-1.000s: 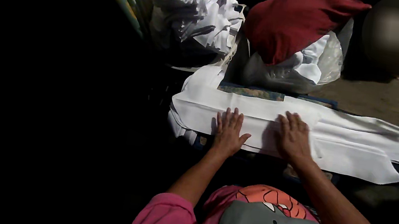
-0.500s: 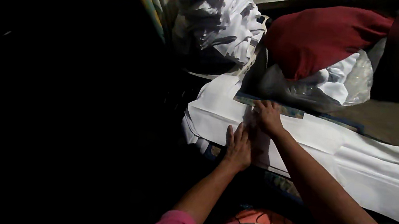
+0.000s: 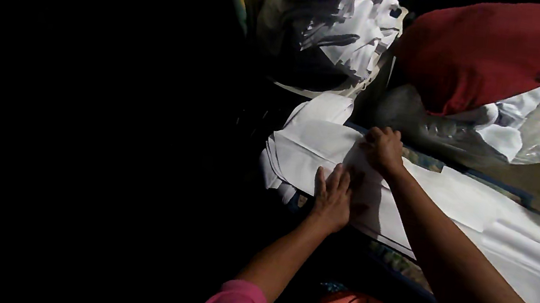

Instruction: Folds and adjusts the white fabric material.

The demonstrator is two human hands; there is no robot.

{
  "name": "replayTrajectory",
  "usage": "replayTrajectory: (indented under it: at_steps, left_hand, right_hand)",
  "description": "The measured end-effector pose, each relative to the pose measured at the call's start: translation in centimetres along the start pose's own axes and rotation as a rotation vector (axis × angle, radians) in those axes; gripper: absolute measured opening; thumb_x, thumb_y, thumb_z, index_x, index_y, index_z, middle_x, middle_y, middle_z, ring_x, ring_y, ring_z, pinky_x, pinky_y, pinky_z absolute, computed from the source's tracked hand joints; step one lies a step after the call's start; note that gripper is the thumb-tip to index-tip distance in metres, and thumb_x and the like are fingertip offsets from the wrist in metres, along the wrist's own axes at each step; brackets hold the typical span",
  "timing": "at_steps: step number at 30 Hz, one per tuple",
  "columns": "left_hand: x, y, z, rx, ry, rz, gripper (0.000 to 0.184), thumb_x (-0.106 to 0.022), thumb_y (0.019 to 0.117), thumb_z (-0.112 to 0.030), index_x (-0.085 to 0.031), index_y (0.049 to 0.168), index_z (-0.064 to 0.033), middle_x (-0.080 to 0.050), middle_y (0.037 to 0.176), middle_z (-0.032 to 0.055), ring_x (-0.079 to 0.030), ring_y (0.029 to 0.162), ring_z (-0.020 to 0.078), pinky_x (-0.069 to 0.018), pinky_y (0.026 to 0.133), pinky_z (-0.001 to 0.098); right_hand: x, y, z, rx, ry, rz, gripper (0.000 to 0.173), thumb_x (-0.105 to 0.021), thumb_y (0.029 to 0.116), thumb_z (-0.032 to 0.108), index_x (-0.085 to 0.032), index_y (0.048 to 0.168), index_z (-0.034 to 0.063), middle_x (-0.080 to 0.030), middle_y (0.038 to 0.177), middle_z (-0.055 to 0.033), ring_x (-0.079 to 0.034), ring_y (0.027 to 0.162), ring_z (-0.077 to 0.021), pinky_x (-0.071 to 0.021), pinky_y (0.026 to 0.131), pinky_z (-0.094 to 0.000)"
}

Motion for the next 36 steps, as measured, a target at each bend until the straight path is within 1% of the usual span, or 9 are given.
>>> replayTrajectory:
  at_steps: [3, 7, 12, 15, 18, 20, 24, 30, 36]
  left_hand:
    - [0.0, -0.2, -0.2, 0.024, 0.011, -0.023, 0.06, -0.052, 0.102, -0.03, -0.041, 0.157, -0.0082, -0.014, 0.172, 0.0116, -0.003, 0.159, 0.0368, 0.0038, 0.116, 0.0754]
    - [1.3, -0.4, 1.4, 0.162, -0.058, -0.135, 0.067, -0.051, 0.1021, -0.042, -0.04, 0.157, -0.0059, -0.021, 0.17, 0.0139, -0.009, 0.158, 0.0393, 0.0036, 0.117, 0.0747]
    - [3.3, -1.0, 5.6, 0.336, -0.024, -0.259, 0.072, -0.036, 0.1066, -0.055, -0.032, 0.161, -0.008, -0.022, 0.17, 0.0144, -0.012, 0.158, 0.0368, 0.0028, 0.118, 0.0739]
    - [5.1, -1.9, 8.5, 0.397, -0.096, -0.403, 0.066, -0.044, 0.1062, -0.05, -0.04, 0.158, -0.0093, -0.029, 0.167, 0.0146, -0.02, 0.157, 0.0357, -0.0034, 0.12, 0.0709]
    - [8.3, -3.1, 12.9, 0.53, -0.319, -0.566, 0.055, -0.057, 0.104, -0.036, -0.051, 0.148, -0.0032, -0.044, 0.156, 0.0218, -0.042, 0.142, 0.0413, -0.031, 0.115, 0.0623]
    - [9.8, -3.4, 16.1, 0.649, -0.488, -0.578, 0.046, -0.059, 0.104, -0.033, -0.06, 0.137, -0.0002, -0.053, 0.144, 0.0249, -0.049, 0.134, 0.0425, -0.0388, 0.112, 0.0567]
    - [10.8, -2.8, 19.7, 0.693, -0.633, -0.517, 0.037, -0.059, 0.1045, -0.034, -0.07, 0.12, -0.002, -0.062, 0.131, 0.0231, -0.054, 0.128, 0.0388, -0.0406, 0.109, 0.0555]
    - [11.1, -1.6, 19.9, 0.599, -0.651, -0.455, 0.038, -0.068, 0.0997, -0.031, -0.068, 0.112, 0.0052, -0.061, 0.123, 0.0271, -0.055, 0.122, 0.0399, -0.0431, 0.105, 0.0548]
    - [11.2, -1.2, 20.2, 0.572, -0.475, -0.31, 0.041, -0.067, 0.0999, -0.035, -0.07, 0.104, 0.0058, -0.061, 0.124, 0.0289, -0.053, 0.125, 0.0439, -0.0376, 0.109, 0.0605]
  right_hand:
    - [0.2, -1.2, -0.2, 0.037, -0.084, -0.122, 0.039, -0.073, 0.0902, 0.009, -0.063, 0.126, -0.0022, -0.054, 0.131, -0.0359, -0.047, 0.128, -0.0572, -0.0406, 0.098, -0.0729]
    - [-1.3, -6.3, 0.5, 0.213, -0.076, -0.095, 0.04, -0.06, 0.1009, 0.015, -0.058, 0.136, -0.0035, -0.052, 0.143, -0.0303, -0.044, 0.138, -0.0504, -0.0352, 0.113, -0.0663]
    - [-4.8, -12.0, -1.7, 0.402, -0.278, -0.004, 0.072, -0.02, 0.1062, 0.06, -0.045, 0.156, 0.0143, -0.04, 0.161, -0.0204, -0.036, 0.149, -0.0429, -0.0232, 0.118, -0.0691]
    - [-4.8, -12.0, -1.6, 0.403, -0.303, -0.002, 0.073, -0.015, 0.105, 0.063, -0.043, 0.157, 0.0211, -0.038, 0.162, -0.0205, -0.035, 0.15, -0.0438, -0.0223, 0.117, -0.0707]
    - [-4.5, -12.3, -1.1, 0.392, -0.296, 0.011, 0.071, -0.022, 0.1042, 0.065, -0.043, 0.158, 0.0229, -0.035, 0.163, -0.0219, -0.032, 0.15, -0.0472, -0.0201, 0.116, -0.0736]
    - [-4.3, -13.0, 0.0, 0.421, -0.258, 0.004, 0.07, -0.044, 0.101, 0.06, -0.046, 0.155, 0.0157, -0.038, 0.159, -0.0282, -0.035, 0.146, -0.053, -0.0219, 0.114, -0.0758]
    - [-4.5, -14.5, 3.8, 0.528, -0.204, 0.05, 0.053, -0.07, 0.0941, 0.035, -0.062, 0.134, 0.0007, -0.06, 0.13, -0.0316, -0.057, 0.121, -0.0529, -0.0398, 0.101, -0.0714]
    - [-6.0, -13.9, 5.6, 0.525, -0.235, 0.123, 0.025, -0.06, 0.098, 0.01, -0.065, 0.115, -0.0067, -0.064, 0.111, -0.0295, -0.062, 0.107, -0.0496, -0.0489, 0.086, -0.0616]
    - [-5.8, -13.5, 5.2, 0.527, -0.158, 0.13, 0.025, -0.056, 0.1019, 0.019, -0.07, 0.111, -0.0002, -0.068, 0.105, -0.025, -0.064, 0.105, -0.0474, -0.0487, 0.084, -0.0619]
Point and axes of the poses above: each hand's wrist, its own y-axis towards the middle knuckle, its own x-axis out of the back of the hand, z = x × y, the point moved 6 cm from there along y, towards the middle knuckle
